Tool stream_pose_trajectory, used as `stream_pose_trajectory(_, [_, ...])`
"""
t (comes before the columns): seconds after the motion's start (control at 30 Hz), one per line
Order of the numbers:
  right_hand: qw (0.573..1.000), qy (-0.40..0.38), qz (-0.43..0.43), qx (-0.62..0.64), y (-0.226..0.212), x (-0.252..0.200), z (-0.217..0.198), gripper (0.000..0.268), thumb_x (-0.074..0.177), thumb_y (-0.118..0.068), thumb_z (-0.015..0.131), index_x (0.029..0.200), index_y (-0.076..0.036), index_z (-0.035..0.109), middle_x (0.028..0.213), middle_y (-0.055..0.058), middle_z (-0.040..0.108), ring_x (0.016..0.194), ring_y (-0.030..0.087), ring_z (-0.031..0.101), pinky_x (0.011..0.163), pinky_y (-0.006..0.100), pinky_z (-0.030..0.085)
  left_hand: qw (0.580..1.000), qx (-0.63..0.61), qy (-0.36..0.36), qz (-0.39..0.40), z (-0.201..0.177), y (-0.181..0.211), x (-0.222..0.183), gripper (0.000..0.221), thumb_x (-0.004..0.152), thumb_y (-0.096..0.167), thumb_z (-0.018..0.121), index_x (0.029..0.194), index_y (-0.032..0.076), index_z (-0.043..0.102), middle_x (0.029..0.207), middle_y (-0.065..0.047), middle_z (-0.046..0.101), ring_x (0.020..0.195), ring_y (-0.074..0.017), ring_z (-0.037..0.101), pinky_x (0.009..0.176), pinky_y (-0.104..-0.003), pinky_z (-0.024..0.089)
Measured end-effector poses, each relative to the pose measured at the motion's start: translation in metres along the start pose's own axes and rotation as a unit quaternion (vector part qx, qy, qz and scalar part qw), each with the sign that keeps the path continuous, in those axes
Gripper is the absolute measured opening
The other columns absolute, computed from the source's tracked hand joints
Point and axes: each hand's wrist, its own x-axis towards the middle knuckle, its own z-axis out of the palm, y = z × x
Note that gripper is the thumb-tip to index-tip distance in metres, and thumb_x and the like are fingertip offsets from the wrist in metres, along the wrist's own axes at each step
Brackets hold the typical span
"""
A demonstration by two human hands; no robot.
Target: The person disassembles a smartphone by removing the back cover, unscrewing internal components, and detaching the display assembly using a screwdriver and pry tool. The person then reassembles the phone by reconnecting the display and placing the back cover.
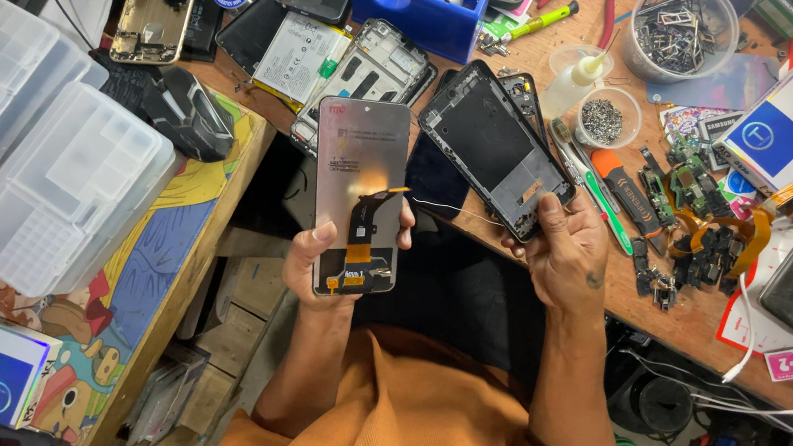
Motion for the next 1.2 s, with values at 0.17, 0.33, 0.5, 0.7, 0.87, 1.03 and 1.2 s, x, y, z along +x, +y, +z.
stream_pose_trajectory(0.17, [0.999, 0.007, -0.027, -0.029, -0.005, -0.003, 0.01, 0.037, 0.108, -0.019, 0.059, 0.134, 0.005, 0.05, 0.097, 0.018, 0.07, 0.067, 0.02, 0.067, 0.053, 0.026, 0.051, 1.0, -0.007, 0.011, 0.013, 0.007, 0.003, 0.002, 0.071, 0.094, 0.033, 0.059, 0.144, -0.013, 0.042, 0.117, -0.035, 0.058, 0.1, -0.0357, 0.063, 0.087, -0.042, 0.056])
stream_pose_trajectory(0.33, [0.998, 0.005, -0.04, -0.04, -0.006, -0.002, 0.009, 0.034, 0.108, -0.017, 0.058, 0.132, 0.005, 0.049, 0.098, 0.017, 0.07, 0.068, 0.02, 0.068, 0.055, 0.026, 0.052, 0.998, -0.019, 0.03, 0.051, 0.013, 0.008, 0.007, 0.071, 0.089, 0.031, 0.061, 0.143, -0.012, 0.043, 0.12, -0.029, 0.059, 0.106, -0.0368, 0.063, 0.085, -0.043, 0.056])
stream_pose_trajectory(0.5, [0.996, 0.032, -0.058, -0.059, -0.008, -0.002, -0.004, 0.028, 0.109, -0.014, 0.059, 0.128, 0.006, 0.052, 0.101, 0.017, 0.069, 0.071, 0.019, 0.067, 0.059, 0.027, 0.054, 0.986, 0.045, 0.072, 0.142, 0.013, 0.042, 0.005, 0.066, 0.093, 0.026, 0.061, 0.143, -0.015, 0.045, 0.117, -0.029, 0.06, 0.106, -0.0377, 0.063, 0.085, -0.041, 0.055])
stream_pose_trajectory(0.7, [0.969, 0.081, -0.057, -0.226, -0.009, -0.006, -0.004, 0.028, 0.11, -0.016, 0.062, 0.122, 0.008, 0.054, 0.096, 0.016, 0.069, 0.071, 0.018, 0.069, 0.059, 0.026, 0.055, 0.987, 0.154, 0.049, 0.01, 0.02, 0.033, 0.012, 0.07, 0.092, 0.029, 0.058, 0.148, -0.011, 0.044, 0.128, -0.034, 0.064, 0.109, -0.0371, 0.069, 0.096, -0.044, 0.058])
stream_pose_trajectory(0.87, [0.956, 0.094, -0.045, -0.273, -0.014, -0.007, 0.003, 0.048, 0.102, -0.016, 0.066, 0.137, 0.012, 0.049, 0.093, 0.013, 0.071, 0.066, 0.014, 0.069, 0.055, 0.023, 0.055, 0.967, 0.232, 0.072, -0.077, 0.026, 0.013, 0.017, 0.062, 0.094, 0.03, 0.054, 0.142, -0.009, 0.048, 0.127, -0.026, 0.066, 0.109, -0.0328, 0.072, 0.09, -0.044, 0.062])
stream_pose_trajectory(1.03, [0.923, 0.125, -0.023, -0.363, -0.022, -0.006, 0.001, 0.072, 0.098, -0.015, 0.072, 0.154, 0.01, 0.035, 0.09, 0.016, 0.069, 0.07, 0.013, 0.068, 0.056, 0.023, 0.055, 0.942, 0.319, 0.068, -0.079, 0.027, -0.002, 0.013, 0.052, 0.108, 0.034, 0.048, 0.139, -0.006, 0.056, 0.128, -0.018, 0.069, 0.112, -0.0234, 0.071, 0.098, -0.034, 0.058])
stream_pose_trajectory(1.2, [0.877, 0.174, -0.004, -0.448, -0.032, -0.014, 0.002, 0.065, 0.096, -0.02, 0.076, 0.148, 0.007, 0.049, 0.098, 0.012, 0.074, 0.074, 0.01, 0.069, 0.06, 0.024, 0.054, 0.936, 0.317, 0.115, -0.105, 0.025, -0.011, 0.008, 0.049, 0.109, 0.035, 0.048, 0.137, -0.004, 0.058, 0.117, -0.015, 0.071, 0.101, -0.0179, 0.07, 0.09, -0.032, 0.056])
